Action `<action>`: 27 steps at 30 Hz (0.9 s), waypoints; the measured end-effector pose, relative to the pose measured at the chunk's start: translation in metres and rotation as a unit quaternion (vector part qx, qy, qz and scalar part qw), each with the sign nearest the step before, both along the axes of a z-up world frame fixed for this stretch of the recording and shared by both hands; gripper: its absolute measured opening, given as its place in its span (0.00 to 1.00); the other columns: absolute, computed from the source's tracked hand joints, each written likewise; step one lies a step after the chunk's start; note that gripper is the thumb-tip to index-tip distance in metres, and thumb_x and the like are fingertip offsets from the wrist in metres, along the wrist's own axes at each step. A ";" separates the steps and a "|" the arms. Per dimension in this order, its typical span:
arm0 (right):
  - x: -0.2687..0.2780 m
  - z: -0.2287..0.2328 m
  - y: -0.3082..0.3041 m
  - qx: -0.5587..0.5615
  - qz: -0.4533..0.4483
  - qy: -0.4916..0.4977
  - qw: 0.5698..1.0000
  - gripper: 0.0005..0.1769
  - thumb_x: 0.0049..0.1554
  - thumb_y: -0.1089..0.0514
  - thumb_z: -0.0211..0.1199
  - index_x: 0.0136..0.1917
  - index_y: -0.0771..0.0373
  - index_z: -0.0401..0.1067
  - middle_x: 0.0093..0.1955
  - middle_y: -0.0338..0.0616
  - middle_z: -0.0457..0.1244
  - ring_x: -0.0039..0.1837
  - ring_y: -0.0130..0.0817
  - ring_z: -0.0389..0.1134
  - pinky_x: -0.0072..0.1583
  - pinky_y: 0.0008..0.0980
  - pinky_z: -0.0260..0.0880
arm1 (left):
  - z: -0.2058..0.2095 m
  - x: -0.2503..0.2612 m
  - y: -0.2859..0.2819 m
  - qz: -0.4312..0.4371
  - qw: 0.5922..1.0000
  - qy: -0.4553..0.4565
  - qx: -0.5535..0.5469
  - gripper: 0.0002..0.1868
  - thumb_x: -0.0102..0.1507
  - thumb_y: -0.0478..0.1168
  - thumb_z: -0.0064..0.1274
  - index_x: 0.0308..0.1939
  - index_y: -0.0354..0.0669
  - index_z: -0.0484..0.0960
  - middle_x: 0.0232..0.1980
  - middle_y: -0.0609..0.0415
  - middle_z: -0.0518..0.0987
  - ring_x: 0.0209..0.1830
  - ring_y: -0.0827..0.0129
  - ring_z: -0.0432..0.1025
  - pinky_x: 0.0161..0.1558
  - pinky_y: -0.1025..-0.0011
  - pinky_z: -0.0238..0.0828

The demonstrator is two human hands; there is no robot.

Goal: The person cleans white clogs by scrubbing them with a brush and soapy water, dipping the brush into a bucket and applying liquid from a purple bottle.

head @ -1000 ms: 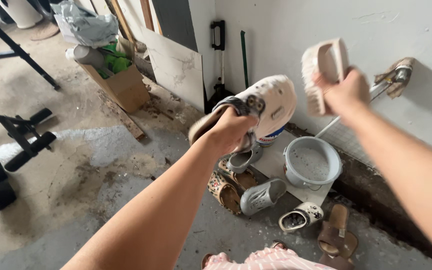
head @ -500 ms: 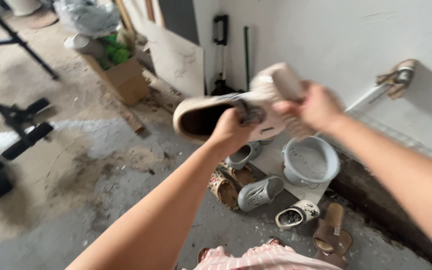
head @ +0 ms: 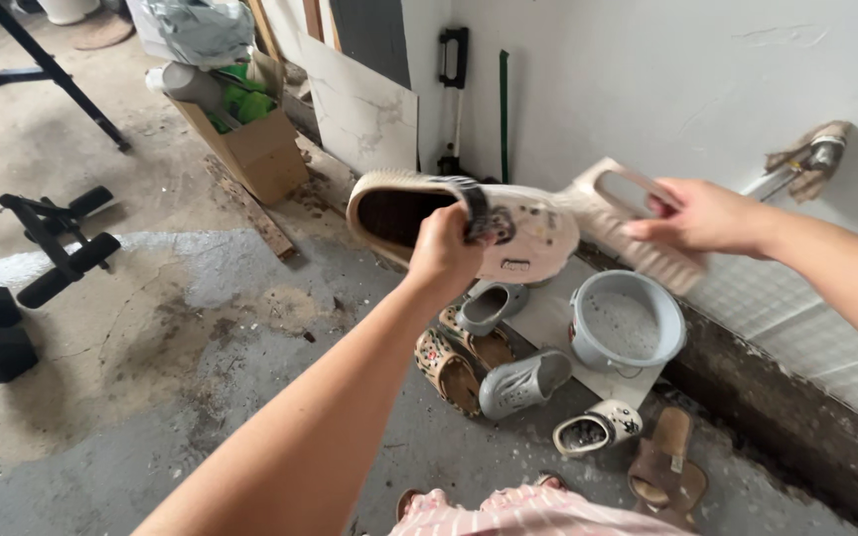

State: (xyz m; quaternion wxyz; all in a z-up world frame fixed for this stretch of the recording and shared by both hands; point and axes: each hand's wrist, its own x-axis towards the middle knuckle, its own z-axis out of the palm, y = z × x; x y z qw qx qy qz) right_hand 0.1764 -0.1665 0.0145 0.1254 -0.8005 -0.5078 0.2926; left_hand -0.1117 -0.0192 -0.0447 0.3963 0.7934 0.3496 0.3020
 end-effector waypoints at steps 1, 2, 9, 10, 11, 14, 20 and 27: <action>0.010 -0.005 -0.002 -0.002 0.000 0.001 1.000 0.28 0.51 0.35 0.70 0.45 0.62 0.68 0.37 0.44 0.61 0.39 0.36 0.64 0.44 0.38 0.69 | -0.002 -0.001 -0.001 -0.004 0.997 -0.050 -0.054 0.08 0.57 0.33 0.60 0.39 0.33 0.84 0.35 0.47 0.86 0.34 0.65 0.79 0.37 0.64 0.75; 0.018 -0.004 -0.005 0.004 -0.052 0.020 0.998 0.28 0.51 0.36 0.68 0.44 0.62 0.65 0.37 0.45 0.62 0.38 0.37 0.66 0.42 0.39 0.72 | -0.003 -0.002 -0.002 -0.006 0.997 -0.047 -0.057 0.08 0.57 0.33 0.60 0.39 0.33 0.84 0.35 0.47 0.86 0.34 0.65 0.79 0.37 0.64 0.75; -0.011 0.032 0.054 0.134 0.008 0.072 0.988 0.31 0.48 0.32 0.67 0.50 0.58 0.67 0.40 0.41 0.65 0.41 0.33 0.69 0.44 0.33 0.76 | 0.017 0.015 0.009 -0.066 0.991 -0.064 -0.097 0.10 0.59 0.33 0.60 0.43 0.33 0.83 0.36 0.51 0.84 0.35 0.71 0.75 0.38 0.68 0.72; -0.014 0.039 0.059 0.155 0.014 0.052 0.986 0.32 0.48 0.33 0.67 0.53 0.57 0.65 0.42 0.39 0.66 0.44 0.31 0.71 0.47 0.32 0.78 | 0.023 0.016 0.013 -0.071 0.983 -0.123 -0.118 0.10 0.59 0.32 0.59 0.44 0.33 0.82 0.37 0.51 0.84 0.35 0.71 0.75 0.39 0.69 0.73; -0.021 0.035 0.051 0.158 0.016 0.049 0.986 0.32 0.48 0.33 0.67 0.53 0.57 0.65 0.42 0.39 0.66 0.44 0.31 0.71 0.47 0.32 0.78 | 0.028 0.017 0.016 -0.070 0.983 -0.126 -0.114 0.10 0.59 0.32 0.59 0.44 0.33 0.82 0.37 0.51 0.84 0.35 0.71 0.75 0.39 0.69 0.73; -0.052 -0.004 0.008 0.285 -0.104 0.144 0.942 0.34 0.51 0.34 0.69 0.55 0.63 0.65 0.45 0.41 0.65 0.49 0.32 0.69 0.52 0.30 0.78 | 0.032 0.024 0.014 0.040 0.952 -0.188 -0.239 0.09 0.58 0.30 0.60 0.43 0.35 0.83 0.37 0.53 0.83 0.36 0.70 0.75 0.38 0.69 0.72; -0.134 -0.067 -0.009 0.314 -0.209 0.332 0.864 0.35 0.61 0.43 0.65 0.67 0.70 0.59 0.48 0.64 0.66 0.41 0.49 0.68 0.42 0.51 0.73 | 0.013 0.064 0.023 0.076 0.789 -0.426 -0.437 0.22 0.58 0.26 0.52 0.57 0.38 0.75 0.48 0.49 0.78 0.42 0.62 0.76 0.40 0.64 0.77; -0.090 -0.042 -0.001 0.356 -0.189 0.190 0.895 0.30 0.61 0.47 0.61 0.70 0.64 0.59 0.57 0.50 0.68 0.54 0.37 0.73 0.53 0.38 0.78 | 0.020 0.065 0.047 0.062 0.669 -0.481 -0.564 0.18 0.68 0.38 0.45 0.61 0.35 0.67 0.59 0.38 0.76 0.58 0.48 0.74 0.58 0.47 0.75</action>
